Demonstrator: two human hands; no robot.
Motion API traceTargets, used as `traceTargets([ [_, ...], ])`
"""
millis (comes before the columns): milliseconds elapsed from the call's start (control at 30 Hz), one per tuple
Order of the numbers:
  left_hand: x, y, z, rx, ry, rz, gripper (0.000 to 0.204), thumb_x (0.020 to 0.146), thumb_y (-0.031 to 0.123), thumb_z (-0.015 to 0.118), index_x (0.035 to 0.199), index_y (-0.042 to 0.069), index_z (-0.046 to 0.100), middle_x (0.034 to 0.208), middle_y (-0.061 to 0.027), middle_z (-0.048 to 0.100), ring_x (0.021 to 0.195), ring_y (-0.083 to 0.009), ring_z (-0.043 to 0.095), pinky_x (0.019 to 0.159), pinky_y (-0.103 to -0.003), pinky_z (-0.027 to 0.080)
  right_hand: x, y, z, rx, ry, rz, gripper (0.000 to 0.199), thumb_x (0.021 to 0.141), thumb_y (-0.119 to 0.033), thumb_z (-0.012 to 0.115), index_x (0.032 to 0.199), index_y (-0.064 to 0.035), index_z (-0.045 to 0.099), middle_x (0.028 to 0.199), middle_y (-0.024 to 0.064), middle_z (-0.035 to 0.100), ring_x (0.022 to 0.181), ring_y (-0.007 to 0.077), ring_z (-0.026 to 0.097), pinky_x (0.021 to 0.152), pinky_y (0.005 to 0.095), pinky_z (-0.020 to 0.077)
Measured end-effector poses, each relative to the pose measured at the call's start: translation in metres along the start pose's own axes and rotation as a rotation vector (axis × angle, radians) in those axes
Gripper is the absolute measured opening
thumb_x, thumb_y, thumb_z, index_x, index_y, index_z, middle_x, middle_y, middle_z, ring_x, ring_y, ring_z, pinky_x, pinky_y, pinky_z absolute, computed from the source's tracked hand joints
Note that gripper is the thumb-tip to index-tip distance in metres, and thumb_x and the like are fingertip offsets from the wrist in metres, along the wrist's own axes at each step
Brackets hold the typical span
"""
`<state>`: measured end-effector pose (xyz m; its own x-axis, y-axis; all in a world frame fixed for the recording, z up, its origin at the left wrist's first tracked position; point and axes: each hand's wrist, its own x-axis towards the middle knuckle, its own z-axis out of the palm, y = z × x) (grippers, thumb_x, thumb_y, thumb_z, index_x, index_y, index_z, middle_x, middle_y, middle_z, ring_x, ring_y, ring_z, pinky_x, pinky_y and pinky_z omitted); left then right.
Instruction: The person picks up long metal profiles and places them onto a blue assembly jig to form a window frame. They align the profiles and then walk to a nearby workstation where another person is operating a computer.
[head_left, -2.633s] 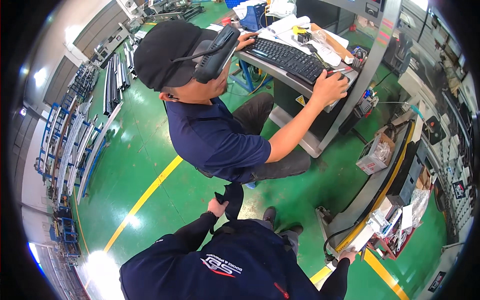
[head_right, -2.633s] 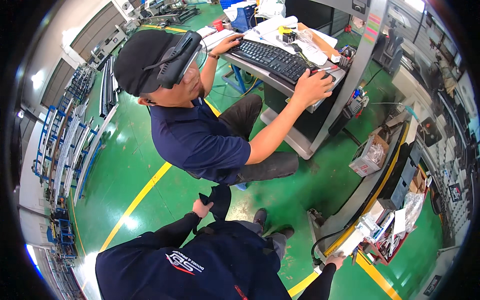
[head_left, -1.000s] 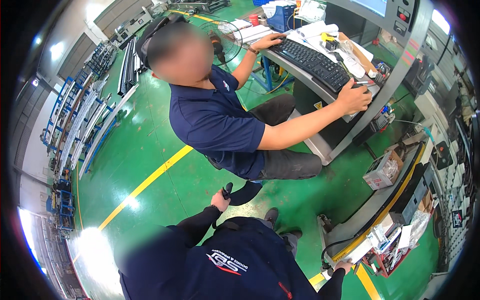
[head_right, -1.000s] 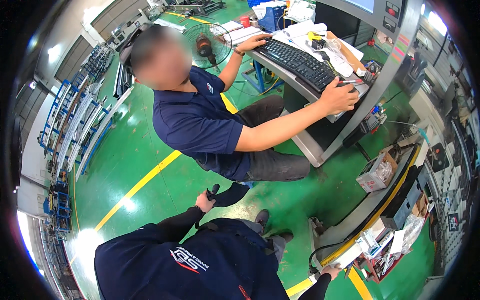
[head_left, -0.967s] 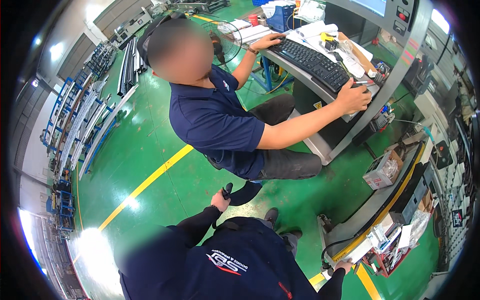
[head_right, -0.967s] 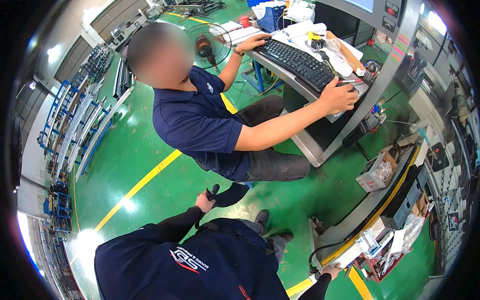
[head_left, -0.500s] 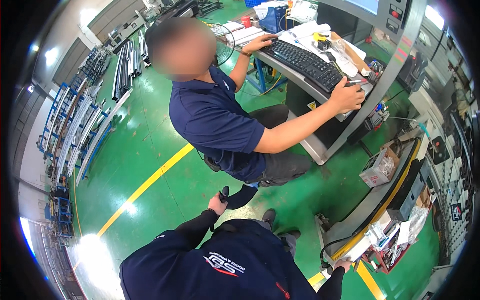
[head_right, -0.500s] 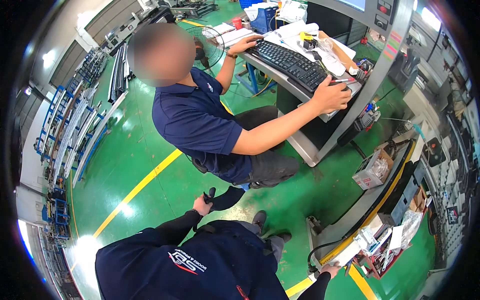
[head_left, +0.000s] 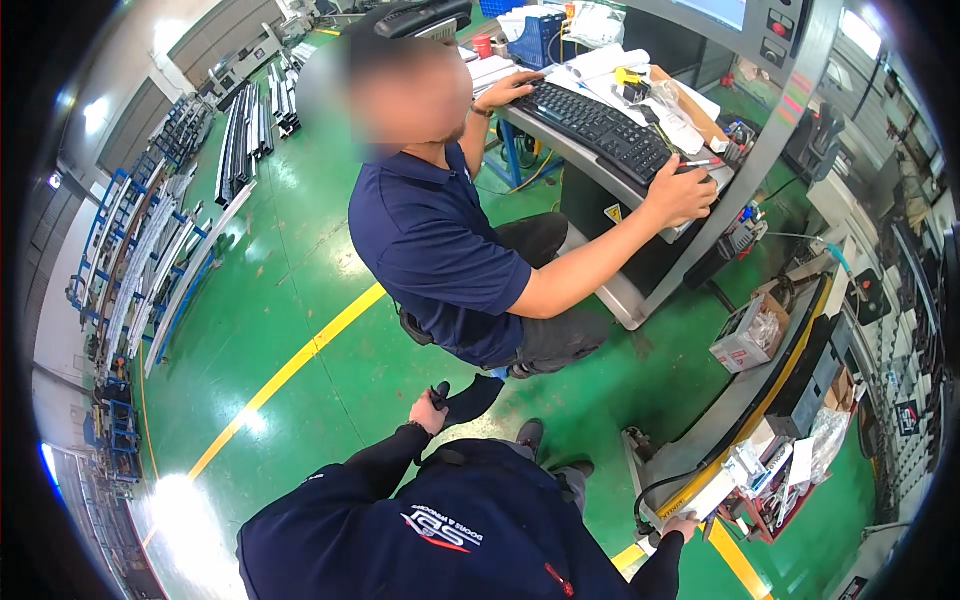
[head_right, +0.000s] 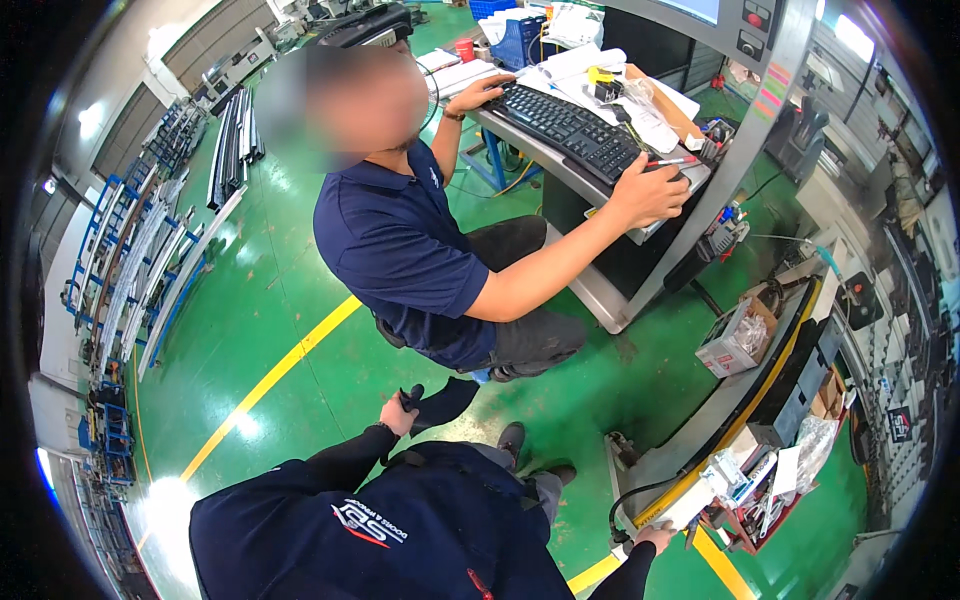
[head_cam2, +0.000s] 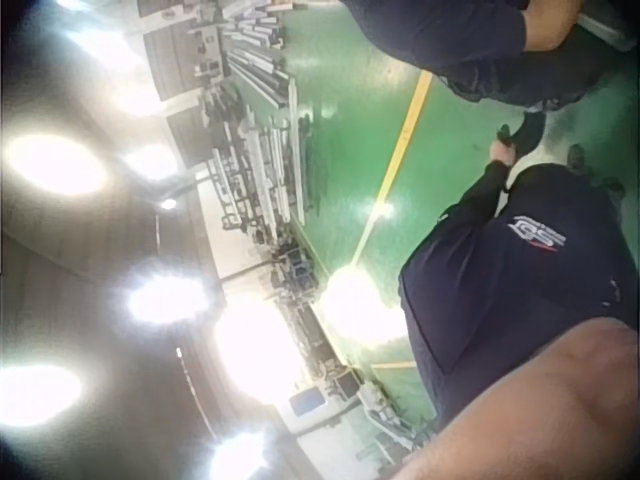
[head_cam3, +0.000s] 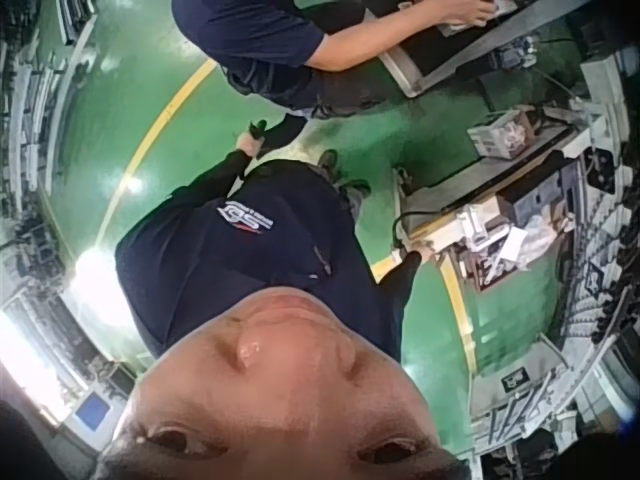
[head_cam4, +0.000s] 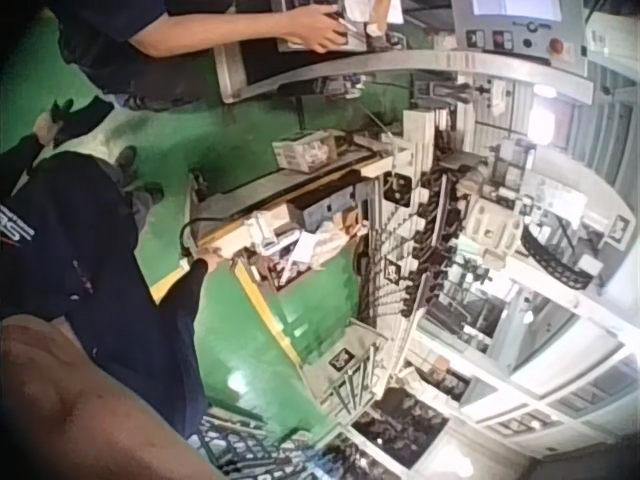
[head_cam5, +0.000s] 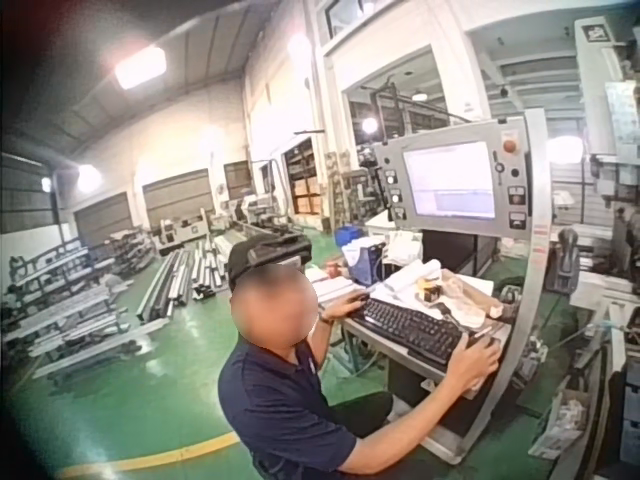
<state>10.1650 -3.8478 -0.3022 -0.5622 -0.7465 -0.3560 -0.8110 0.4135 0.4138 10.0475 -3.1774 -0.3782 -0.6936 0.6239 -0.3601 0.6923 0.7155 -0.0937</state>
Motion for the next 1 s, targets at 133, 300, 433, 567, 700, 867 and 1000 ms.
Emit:
traceTargets([
  [133,0.01,0.008,-0.002,0.0,-0.074,-0.004,0.045,0.073,0.023,0.071,0.109,0.0,0.056,0.097,-0.0215,0.066,0.093,-0.038,0.064,0.082,-0.044,0.051,-0.004,-0.012,-0.009,0.066,-0.009,0.049,0.059,0.077,-0.012,0.062,0.133,-0.0004,0.047,0.133,0.0268,0.047,0.115,0.0387,0.054,0.097,0.0422,0.0435],
  [300,0.03,-0.017,0.009,-0.079,-0.134,0.183,0.037,0.074,0.014,0.071,0.105,-0.002,0.059,0.097,-0.0175,0.068,0.089,-0.0298,0.066,0.079,-0.04,0.051,0.014,0.021,0.009,0.564,0.439,-0.331,0.034,0.077,-0.009,0.061,0.11,-0.0029,0.065,0.096,0.0207,0.069,0.089,0.0337,0.067,0.082,0.0404,0.0526],
  [433,0.035,-0.067,0.018,-0.356,-0.121,0.272,0.033,0.075,-0.002,0.07,0.105,-0.004,0.057,0.097,-0.0123,0.066,0.09,-0.0223,0.064,0.082,-0.035,0.049,0.017,-0.052,-0.052,0.112,0.299,-0.044,0.027,0.077,-0.024,0.062,0.1,-0.0132,0.072,0.098,0.0168,0.068,0.092,0.0346,0.065,0.084,0.0427,0.051],
  [567,0.035,-0.042,-0.003,-0.208,-0.22,0.233,0.036,0.076,-0.005,0.068,0.109,-0.005,0.056,0.098,-0.0113,0.066,0.09,-0.0196,0.063,0.083,-0.032,0.048,0.022,-0.062,-0.055,0.148,0.387,-0.005,0.024,0.078,-0.026,0.063,0.094,-0.0114,0.072,0.091,0.0166,0.069,0.087,0.0342,0.066,0.08,0.0439,0.0518],
  [700,0.029,-0.044,-0.022,-0.187,-0.223,0.189,0.035,0.076,-0.003,0.069,0.109,-0.005,0.056,0.098,-0.0112,0.066,0.09,-0.0195,0.062,0.083,-0.032,0.048,0.021,-0.057,-0.047,0.143,0.366,0.039,0.022,0.078,-0.027,0.062,0.088,-0.0105,0.072,0.086,0.0164,0.069,0.086,0.0339,0.066,0.079,0.0438,0.052],
  [867,0.033,-0.056,-0.027,-0.165,-0.166,0.212,0.038,0.075,0.0,0.071,0.109,-0.006,0.056,0.099,-0.0132,0.065,0.091,-0.0221,0.062,0.084,-0.034,0.048,0.029,-0.055,-0.055,0.107,0.308,-0.014,0.022,0.081,-0.026,0.063,0.082,-0.0056,0.071,0.083,0.0184,0.068,0.08,0.0344,0.067,0.074,0.0433,0.0538],
  [1000,0.033,-0.064,-0.024,-0.208,-0.141,0.255,0.036,0.075,0.0,0.071,0.108,-0.005,0.057,0.098,-0.0143,0.065,0.092,-0.0241,0.063,0.085,-0.035,0.047,0.038,-0.06,-0.053,0.003,0.281,-0.016,0.025,0.081,-0.028,0.061,0.082,-0.0048,0.071,0.084,0.0189,0.068,0.081,0.0343,0.068,0.075,0.043,0.0542],
])
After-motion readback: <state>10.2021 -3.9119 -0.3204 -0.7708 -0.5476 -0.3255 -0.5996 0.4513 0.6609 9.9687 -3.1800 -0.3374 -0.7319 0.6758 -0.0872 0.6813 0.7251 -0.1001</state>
